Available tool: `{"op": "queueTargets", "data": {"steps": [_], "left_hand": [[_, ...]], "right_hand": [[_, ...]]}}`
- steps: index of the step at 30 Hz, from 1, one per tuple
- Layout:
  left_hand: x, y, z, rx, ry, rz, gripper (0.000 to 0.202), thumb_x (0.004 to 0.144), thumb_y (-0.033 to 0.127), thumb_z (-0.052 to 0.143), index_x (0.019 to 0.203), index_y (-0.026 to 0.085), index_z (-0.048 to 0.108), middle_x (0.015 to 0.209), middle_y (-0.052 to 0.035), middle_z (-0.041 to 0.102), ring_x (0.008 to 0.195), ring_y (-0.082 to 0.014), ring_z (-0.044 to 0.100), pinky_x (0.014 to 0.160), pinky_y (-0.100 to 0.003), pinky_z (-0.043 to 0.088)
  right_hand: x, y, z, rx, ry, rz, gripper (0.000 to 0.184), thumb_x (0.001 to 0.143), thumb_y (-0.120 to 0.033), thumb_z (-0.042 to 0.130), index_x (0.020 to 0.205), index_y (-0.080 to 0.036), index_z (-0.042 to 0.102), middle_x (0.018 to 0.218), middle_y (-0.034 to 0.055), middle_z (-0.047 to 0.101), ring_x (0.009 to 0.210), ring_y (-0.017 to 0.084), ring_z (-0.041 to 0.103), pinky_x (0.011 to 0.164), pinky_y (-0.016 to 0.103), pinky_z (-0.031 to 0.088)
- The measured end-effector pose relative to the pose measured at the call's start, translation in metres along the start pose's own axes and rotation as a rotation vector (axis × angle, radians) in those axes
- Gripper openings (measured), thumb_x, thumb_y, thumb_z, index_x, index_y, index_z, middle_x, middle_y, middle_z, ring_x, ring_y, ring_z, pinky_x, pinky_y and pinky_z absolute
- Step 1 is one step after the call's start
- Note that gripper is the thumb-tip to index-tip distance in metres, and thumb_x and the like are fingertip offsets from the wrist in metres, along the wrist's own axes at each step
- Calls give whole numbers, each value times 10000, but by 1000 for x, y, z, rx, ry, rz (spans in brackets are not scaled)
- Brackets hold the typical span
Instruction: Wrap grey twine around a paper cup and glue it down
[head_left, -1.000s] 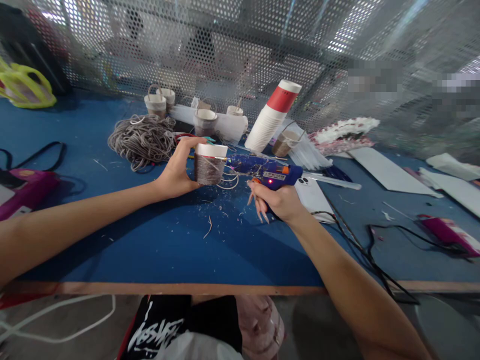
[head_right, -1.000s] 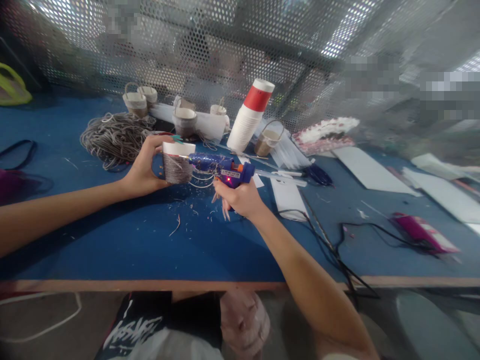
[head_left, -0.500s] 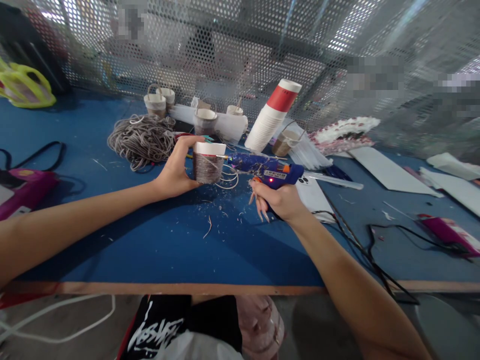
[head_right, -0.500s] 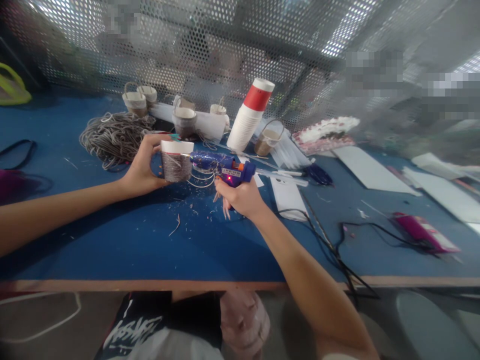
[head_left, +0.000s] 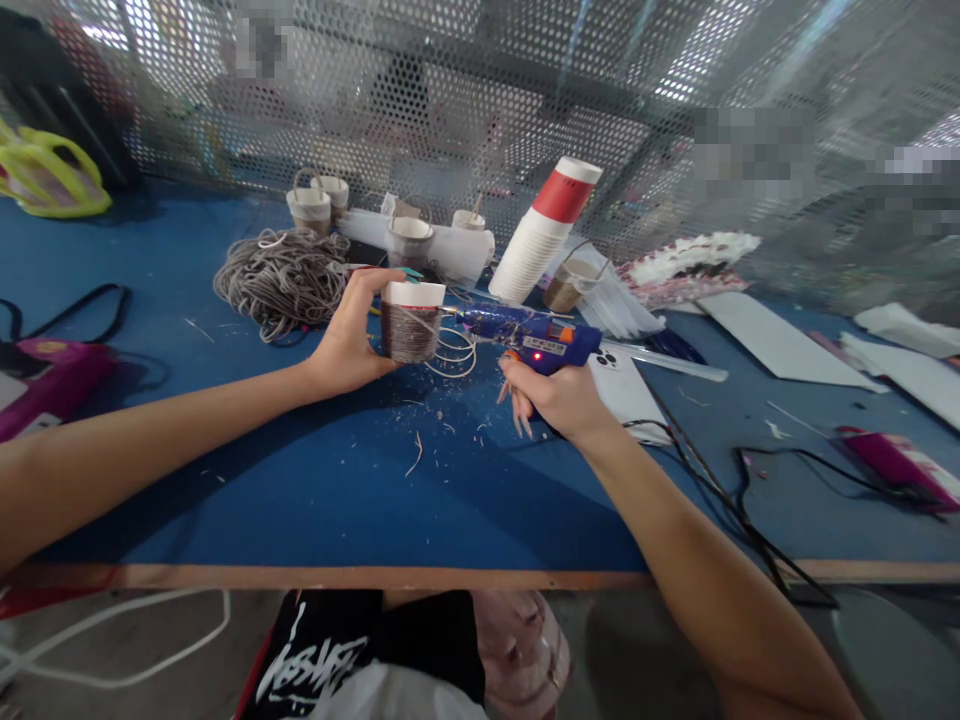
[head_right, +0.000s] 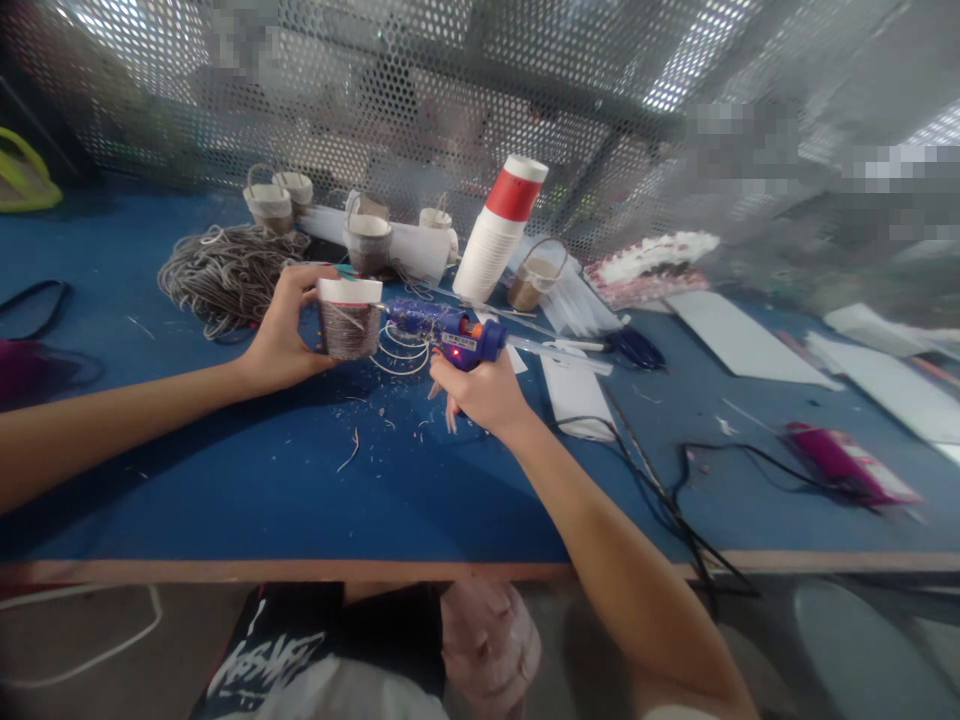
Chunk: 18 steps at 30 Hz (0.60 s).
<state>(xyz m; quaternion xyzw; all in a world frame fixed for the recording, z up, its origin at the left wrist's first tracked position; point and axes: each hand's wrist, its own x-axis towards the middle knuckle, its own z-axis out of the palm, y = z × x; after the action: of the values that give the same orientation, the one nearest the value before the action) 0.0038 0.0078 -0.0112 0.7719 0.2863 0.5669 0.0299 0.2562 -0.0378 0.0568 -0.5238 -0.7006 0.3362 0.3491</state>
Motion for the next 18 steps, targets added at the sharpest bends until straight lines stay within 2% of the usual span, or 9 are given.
{"op": "queueTargets", "data": {"steps": [3, 6, 9, 12, 14, 16, 18], "left_hand": [[0, 1, -1, 26, 1, 11, 773, 689, 264, 825, 1364, 242, 449, 1291, -130, 536, 1221, -303, 532, 1053, -507, 497], [0, 2, -3, 42, -18, 7, 866, 679, 259, 823, 1439, 238, 409, 1349, -133, 505, 1244, -305, 516, 1054, -486, 493], [-1, 0, -7, 19, -83, -6, 904, 687, 294, 798, 1488, 244, 380, 1395, -125, 495, 1283, -318, 487, 1101, -511, 444], [-1, -5, -13, -66, -195, -46, 875, 687, 360, 770, 1483, 255, 422, 1431, -116, 511, 1306, -351, 470, 1151, -569, 366], [-2, -8, -14, -171, -250, -83, 900, 675, 392, 768, 1494, 257, 420, 1449, -119, 523, 1311, -374, 474, 1159, -592, 342], [-2, -11, -14, -326, -270, -103, 946, 668, 414, 770, 1519, 254, 387, 1465, -128, 528, 1320, -389, 488, 1157, -589, 348], [-2, -13, -12, -490, -278, -108, 975, 669, 428, 774, 1533, 252, 359, 1474, -134, 533, 1324, -389, 510, 1146, -566, 378]], "right_hand": [[3, -1, 1, -206, 88, 0, 250, 804, -342, 570, 593, -235, 488, 450, -33, 505, 393, 135, 500, 504, 336, 477], [9, 3, -2, -537, 158, -28, 277, 777, -460, 664, 757, -210, 545, 690, 48, 619, 659, 233, 647, 646, 397, 524], [16, 12, -7, -786, 114, 59, 625, 668, -619, 760, 992, -124, 556, 967, 186, 628, 896, 371, 669, 719, 477, 540], [20, 19, -12, -827, -26, 157, 837, 595, -658, 803, 1118, -73, 510, 1107, 246, 564, 980, 423, 647, 756, 516, 557], [19, 20, -14, -831, -29, 112, 921, 547, -626, 850, 1188, -82, 472, 1195, 252, 514, 1113, 455, 587, 874, 556, 541], [17, 20, -15, -845, 27, -7, 995, 522, -569, 882, 1263, -98, 415, 1283, 256, 457, 1253, 482, 481, 1010, 606, 467], [14, 19, -15, -830, 50, -172, 947, 591, -492, 852, 1314, -130, 358, 1344, 243, 423, 1329, 473, 405, 1088, 639, 386]]}}
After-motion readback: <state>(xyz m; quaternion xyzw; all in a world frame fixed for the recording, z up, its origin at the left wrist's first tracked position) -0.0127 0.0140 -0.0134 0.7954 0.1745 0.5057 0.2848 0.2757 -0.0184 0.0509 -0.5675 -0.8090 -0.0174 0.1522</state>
